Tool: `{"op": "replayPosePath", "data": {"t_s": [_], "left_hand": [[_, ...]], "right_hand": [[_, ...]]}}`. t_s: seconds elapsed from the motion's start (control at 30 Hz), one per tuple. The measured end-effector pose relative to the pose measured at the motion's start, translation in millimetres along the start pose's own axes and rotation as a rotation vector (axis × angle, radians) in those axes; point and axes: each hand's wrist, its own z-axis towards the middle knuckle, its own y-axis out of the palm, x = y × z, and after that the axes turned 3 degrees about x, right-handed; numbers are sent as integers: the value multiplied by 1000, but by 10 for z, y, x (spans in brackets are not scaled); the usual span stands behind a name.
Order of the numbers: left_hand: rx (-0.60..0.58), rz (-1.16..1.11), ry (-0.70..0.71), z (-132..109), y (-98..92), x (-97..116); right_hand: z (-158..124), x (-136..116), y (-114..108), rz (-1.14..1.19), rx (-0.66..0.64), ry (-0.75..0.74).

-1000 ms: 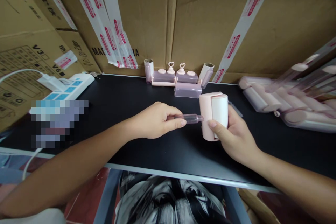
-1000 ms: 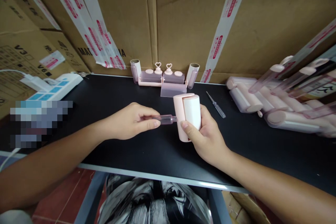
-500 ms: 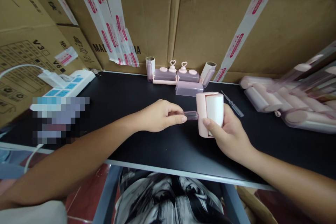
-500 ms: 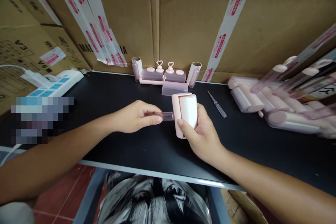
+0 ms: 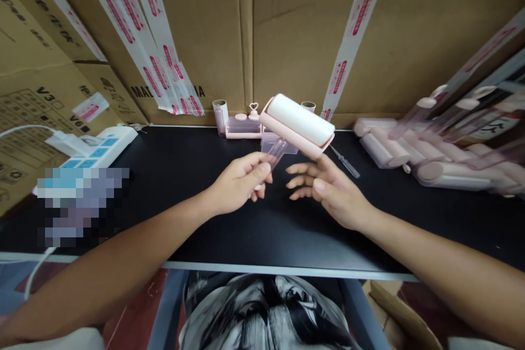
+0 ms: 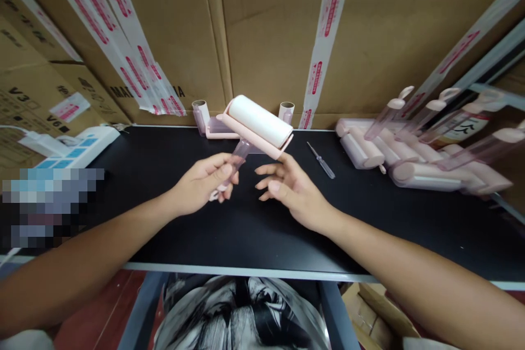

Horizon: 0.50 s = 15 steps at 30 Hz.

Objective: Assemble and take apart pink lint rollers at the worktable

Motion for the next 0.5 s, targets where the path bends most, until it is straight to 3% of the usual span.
{"op": "replayPosePath", "data": {"t_s": [0.1,0.17,0.27,0.37,0.5], "left_hand": [[-131,-45,-20,-39,110,-34],[-140,-66,-10,-51,145,-50],[2,-138,60,-23,106,-57],[145,-171,143,31,9,-45],[241,-187,167,60,-72,-26]], "right_hand": [[-52,-6,65,-118,-49,-72],[-62,-20,34,-295,-50,-105],[63,-55,-128,-709,6,-243],[405,-87,-321,-1136,53,-453],[954,-61,-414,-1342,-107,-497]]}}
